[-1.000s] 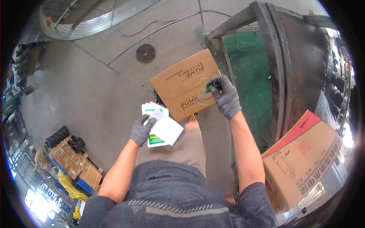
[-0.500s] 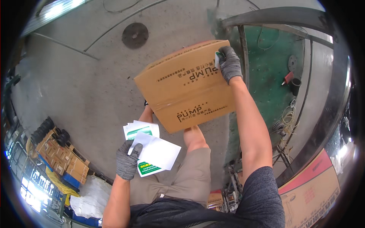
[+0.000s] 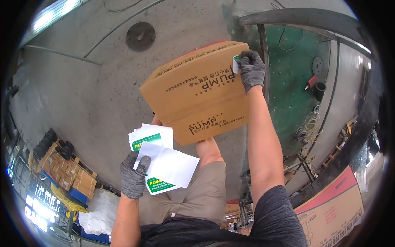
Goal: Applying labels to cardboard boxes on a conveyor belt in a manufacturing facility.
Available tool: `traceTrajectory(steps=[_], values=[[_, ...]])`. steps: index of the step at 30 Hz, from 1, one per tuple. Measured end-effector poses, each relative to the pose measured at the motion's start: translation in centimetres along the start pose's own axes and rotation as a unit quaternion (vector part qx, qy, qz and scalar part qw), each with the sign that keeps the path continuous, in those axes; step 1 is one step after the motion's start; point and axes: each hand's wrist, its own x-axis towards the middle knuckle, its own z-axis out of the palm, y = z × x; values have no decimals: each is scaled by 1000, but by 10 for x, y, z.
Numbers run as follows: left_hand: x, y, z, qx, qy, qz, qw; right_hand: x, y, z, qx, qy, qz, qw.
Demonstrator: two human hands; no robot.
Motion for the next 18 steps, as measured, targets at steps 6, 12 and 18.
traceTrajectory(steps=[6, 12, 18], values=[[4, 4, 2, 0, 4, -7, 1000, -23, -5, 14, 611, -140, 338, 702], [2, 8, 1, 20, 9, 9, 1000, 4, 32, 18, 736, -36, 338, 585], [-15, 32, -2, 12, -6, 39, 999, 3, 31, -24, 547, 179, 352, 738]])
